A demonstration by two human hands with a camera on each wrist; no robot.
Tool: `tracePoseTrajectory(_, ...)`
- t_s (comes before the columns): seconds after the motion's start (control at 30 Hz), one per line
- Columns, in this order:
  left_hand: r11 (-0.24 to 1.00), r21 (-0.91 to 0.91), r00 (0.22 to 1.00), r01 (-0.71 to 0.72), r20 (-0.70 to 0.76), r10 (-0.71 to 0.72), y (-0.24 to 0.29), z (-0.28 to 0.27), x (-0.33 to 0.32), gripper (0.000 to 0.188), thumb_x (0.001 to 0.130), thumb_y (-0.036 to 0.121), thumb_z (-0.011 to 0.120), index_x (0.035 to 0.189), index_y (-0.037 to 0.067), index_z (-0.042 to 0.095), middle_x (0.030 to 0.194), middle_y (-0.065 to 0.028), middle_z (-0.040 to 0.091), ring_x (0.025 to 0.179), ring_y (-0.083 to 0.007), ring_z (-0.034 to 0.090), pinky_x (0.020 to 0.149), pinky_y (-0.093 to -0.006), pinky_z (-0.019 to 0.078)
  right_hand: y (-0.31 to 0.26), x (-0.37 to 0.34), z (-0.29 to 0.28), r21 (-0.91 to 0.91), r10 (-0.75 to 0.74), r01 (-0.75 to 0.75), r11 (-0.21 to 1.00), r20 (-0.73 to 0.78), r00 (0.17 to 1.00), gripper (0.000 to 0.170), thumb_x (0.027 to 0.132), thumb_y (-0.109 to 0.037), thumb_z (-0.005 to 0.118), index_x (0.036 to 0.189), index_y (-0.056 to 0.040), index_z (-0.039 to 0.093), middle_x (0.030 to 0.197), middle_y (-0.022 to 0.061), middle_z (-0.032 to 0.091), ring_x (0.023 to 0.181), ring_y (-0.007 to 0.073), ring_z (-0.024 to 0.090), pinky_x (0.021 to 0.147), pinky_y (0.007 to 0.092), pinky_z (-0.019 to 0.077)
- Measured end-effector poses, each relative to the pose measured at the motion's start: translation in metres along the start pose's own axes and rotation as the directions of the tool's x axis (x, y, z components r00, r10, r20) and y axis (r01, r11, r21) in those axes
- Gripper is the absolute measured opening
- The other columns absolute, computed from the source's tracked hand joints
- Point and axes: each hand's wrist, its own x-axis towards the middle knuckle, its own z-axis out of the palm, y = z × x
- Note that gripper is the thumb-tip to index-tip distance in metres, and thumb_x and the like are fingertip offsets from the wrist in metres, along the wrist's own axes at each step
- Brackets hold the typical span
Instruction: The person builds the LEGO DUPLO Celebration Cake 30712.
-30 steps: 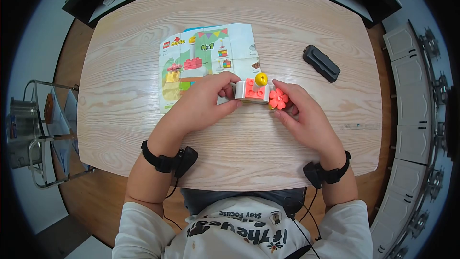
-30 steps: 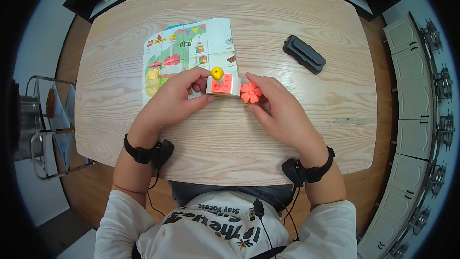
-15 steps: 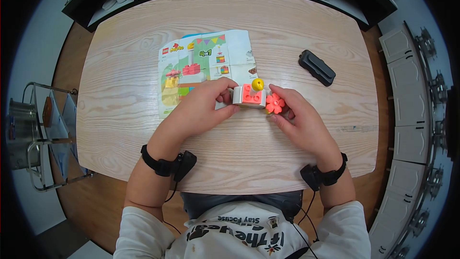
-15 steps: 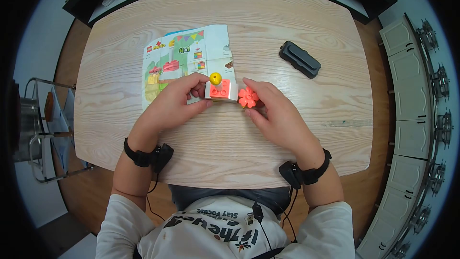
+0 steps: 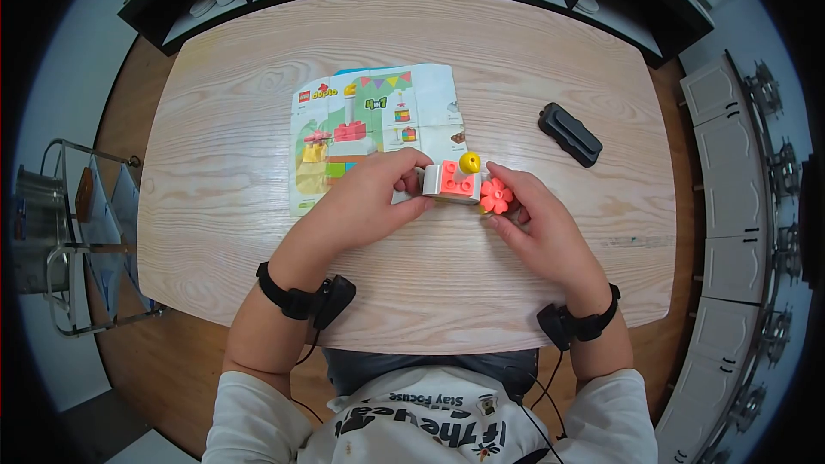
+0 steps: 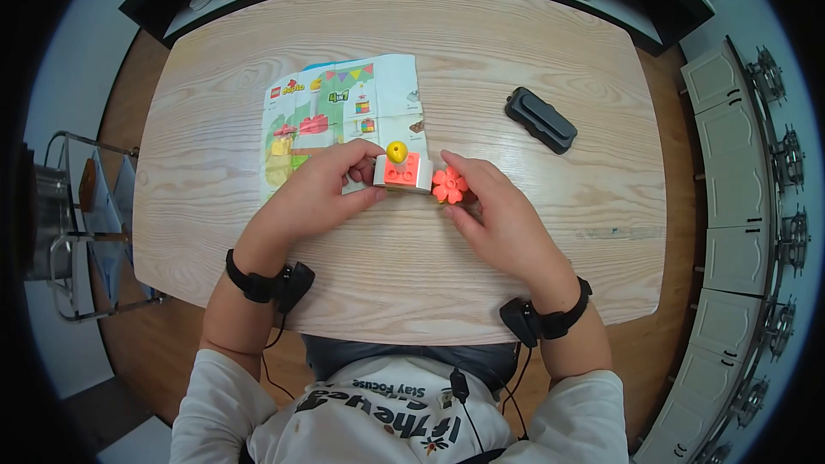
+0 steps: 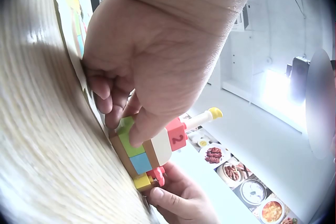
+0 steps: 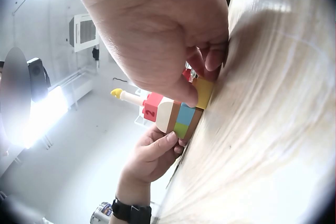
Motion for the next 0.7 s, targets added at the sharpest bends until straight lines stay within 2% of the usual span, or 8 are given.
tracePoseTrajectory(0.13,1.0,0.017,1.0,0.022,0.001,-0.022,0.003,0.0,-0.002,0.04,0.087,0.013,0.08,0.122,0.003,0.064,0.089,-0.0047,0.065,0.083,-0.0174,0.06,0.076,-0.0321,0.0486,0.002,0.0,0.001,-0.017,-0.024,0.024,1.0,-0.001,1.0,0.063,0.093,0.0,0.07,0.152,-0.0041,0.048,0.134,0.0168,0.058,0.114,0.0278,0.065,0.095,0.0351,0.0589)
tracePoseTrajectory(0.23,1.0,0.02,1.0,0.004,0.0,-0.004,0.003,-0.001,0.001,0.04,0.087,0.013,0.08,0.122,0.004,0.064,0.089,-0.0046,0.065,0.084,-0.0172,0.06,0.077,-0.0319,0.049,-0.001,0.0,0.0,0.006,0.018,-0.018,1.0,0.005,1.0,0.064,0.093,0.0,0.071,0.152,-0.0038,0.047,0.133,0.0166,0.059,0.113,0.028,0.065,0.095,0.0354,0.0587)
tracePoseTrajectory(0.33,1.0,0.01,1.0,-0.005,-0.004,0.005,-0.002,0.0,0.0,0.039,0.086,0.012,0.081,0.121,0.004,0.065,0.09,-0.0039,0.065,0.084,-0.0162,0.059,0.079,-0.0314,0.0494,0.004,-0.001,0.001,-0.011,-0.027,0.027,1.0,0.001,1.0,0.065,0.092,0.002,0.069,0.153,-0.0042,0.047,0.134,0.0166,0.057,0.112,0.028,0.065,0.095,0.0353,0.0586)
tracePoseTrajectory(0.4,1.0,0.013,1.0,-0.005,-0.024,0.005,-0.003,0.003,0.0,0.039,0.086,0.012,0.081,0.12,0.004,0.065,0.09,-0.003,0.065,0.085,-0.015,0.059,0.08,-0.0307,0.0496,0.005,0.004,-0.002,-0.005,-0.053,0.053,0.999,0.001,0.999,0.065,0.092,0.003,0.068,0.153,-0.0046,0.046,0.135,0.0158,0.056,0.11,0.0262,0.065,0.094,0.0339,0.0583)
tracePoseTrajectory(0.43,0.999,-0.01,0.999,0.04,0.007,-0.04,-0.001,0.006,-0.004,0.039,0.085,0.012,0.082,0.12,0.004,0.065,0.091,-0.0025,0.064,0.085,-0.0143,0.058,0.08,-0.0303,0.0497,0.005,-0.001,-0.002,-0.002,-0.057,0.057,0.998,-0.003,0.998,0.066,0.092,0.004,0.067,0.153,-0.0047,0.046,0.135,0.0154,0.056,0.109,0.0252,0.065,0.093,0.0332,0.0582)
tracePoseTrajectory(0.47,0.998,-0.021,0.998,0.063,0.013,-0.062,0.001,0.003,-0.001,0.04,0.085,0.013,0.082,0.12,0.003,0.065,0.092,-0.002,0.064,0.086,-0.0137,0.058,0.081,-0.0299,0.0498,0.008,0.0,0.0,0.089,-0.047,0.049,0.995,-0.027,0.999,0.07,0.089,0.003,0.069,0.155,-0.0084,0.048,0.134,0.0064,0.058,0.096,0.0115,0.058,0.083,0.0243,0.0499)
tracePoseTrajectory(0.57,0.998,-0.011,0.997,0.069,0.028,-0.069,-0.002,0.0,0.002,0.048,0.082,0.015,0.087,0.122,0.003,0.063,0.096,-0.0007,0.064,0.087,-0.0122,0.057,0.082,-0.0279,0.0497,0.011,-0.006,-0.02,0.102,-0.009,0.013,0.995,-0.034,0.999,0.064,0.092,0.004,0.064,0.153,-0.0053,0.048,0.137,0.0118,0.055,0.099,0.0141,0.062,0.082,0.0273,0.0562)
tracePoseTrajectory(0.7,0.995,-0.042,0.996,0.094,0.001,-0.094,0.003,-0.002,-0.002,0.061,0.079,0.023,0.091,0.127,0.004,0.059,0.093,-0.0007,0.061,0.085,-0.0121,0.056,0.079,-0.028,0.0502,0.015,-0.012,-0.051,0.125,-0.01,0.062,0.99,-0.377,0.926,0.058,0.093,-0.002,0.068,0.148,-0.0057,0.054,0.129,0.0133,0.064,0.096,0.0116,0.061,0.077,0.0236,0.0542)
